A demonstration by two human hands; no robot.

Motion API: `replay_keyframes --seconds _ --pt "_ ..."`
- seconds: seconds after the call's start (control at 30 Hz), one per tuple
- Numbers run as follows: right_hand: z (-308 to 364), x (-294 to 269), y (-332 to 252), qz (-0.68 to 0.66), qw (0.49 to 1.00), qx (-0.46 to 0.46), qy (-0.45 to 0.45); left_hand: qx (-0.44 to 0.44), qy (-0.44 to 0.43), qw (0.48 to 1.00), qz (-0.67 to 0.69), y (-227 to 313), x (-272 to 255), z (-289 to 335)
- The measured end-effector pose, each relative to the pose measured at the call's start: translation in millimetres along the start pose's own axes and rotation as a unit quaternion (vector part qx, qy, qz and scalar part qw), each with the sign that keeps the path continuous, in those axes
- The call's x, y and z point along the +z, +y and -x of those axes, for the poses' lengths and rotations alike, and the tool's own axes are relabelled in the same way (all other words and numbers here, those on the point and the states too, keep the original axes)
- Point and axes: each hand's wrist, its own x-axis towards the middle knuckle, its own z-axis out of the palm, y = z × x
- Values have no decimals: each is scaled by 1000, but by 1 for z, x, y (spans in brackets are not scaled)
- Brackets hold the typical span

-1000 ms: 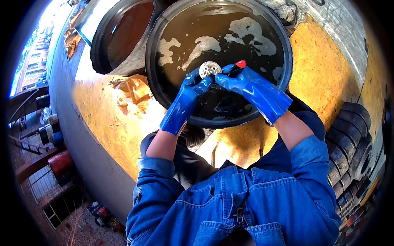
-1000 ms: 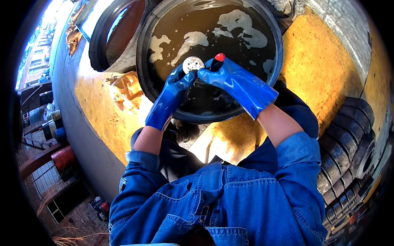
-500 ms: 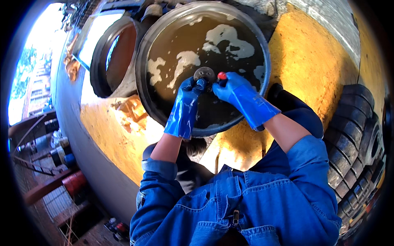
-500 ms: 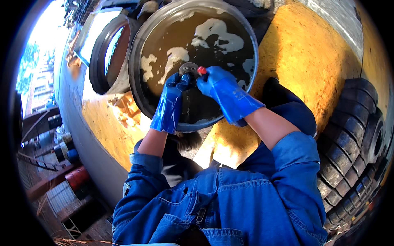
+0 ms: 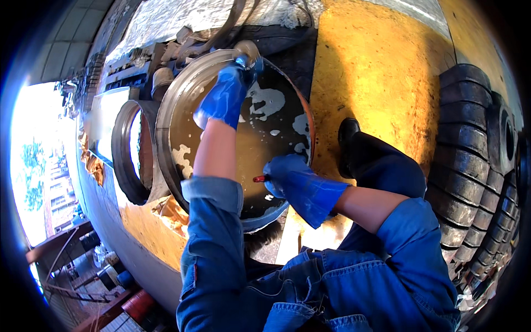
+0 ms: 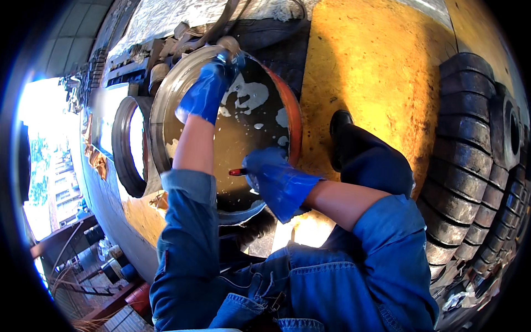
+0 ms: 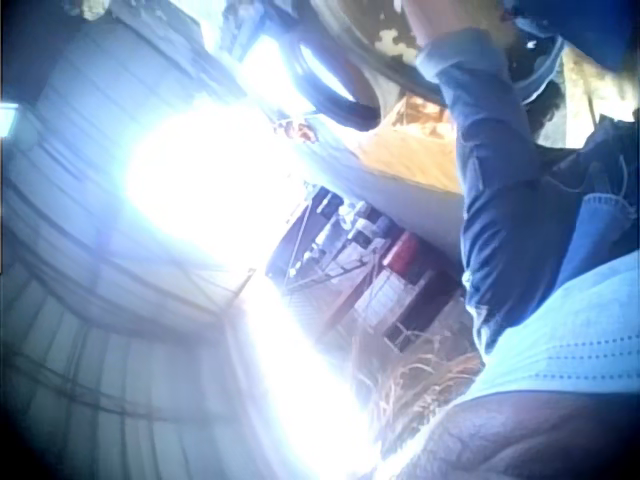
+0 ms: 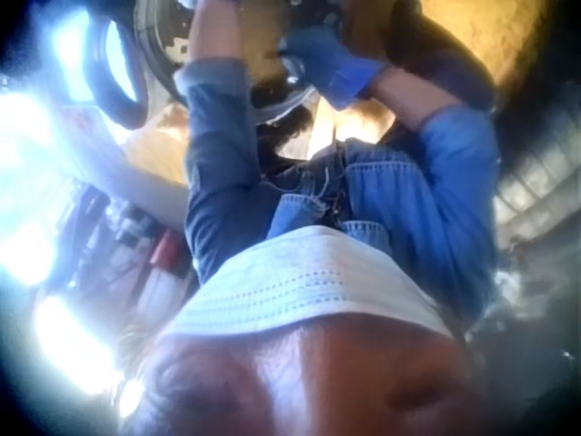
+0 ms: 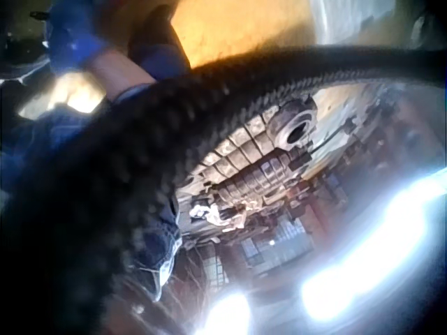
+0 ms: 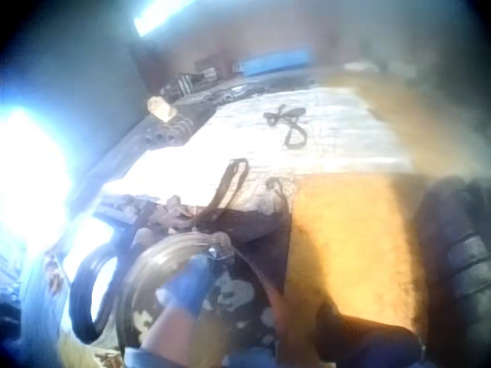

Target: The person cleans a small circular metal part by scrubbing it with a brush inside a large bucket of liquid, then rinses it in another bucket and continues scrubbing it.

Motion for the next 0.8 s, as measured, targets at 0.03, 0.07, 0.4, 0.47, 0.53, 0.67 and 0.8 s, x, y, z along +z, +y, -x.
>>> replay_keyframes --seconds 0.03,0.07,0.4,0.47,0.53,0.67,0.8 --pt "-2 -4 -5 20 999 10 -32 -24 34 998 -45 4 5 -2" --pt "-1 -19 -14 36 998 16 -57 -31 43 990 -133 4 -4 -10" --pt "-15 30 0 -131 979 -106 112 -18 91 740 -667 26 -47 -29" --pt "-14 33 0 -137 982 -102 80 22 19 616 -787 28 -53 -18" --pt "-4 -11 1 -62 998 0 -28 -5 44 842 -537 19 10 1" --pt "-14 -3 -7 -266 963 41 -36 26 88 972 -217 32 -12 25" --pt "-67 63 59 -250 952 -60 164 13 85 974 -209 42 -2 57"
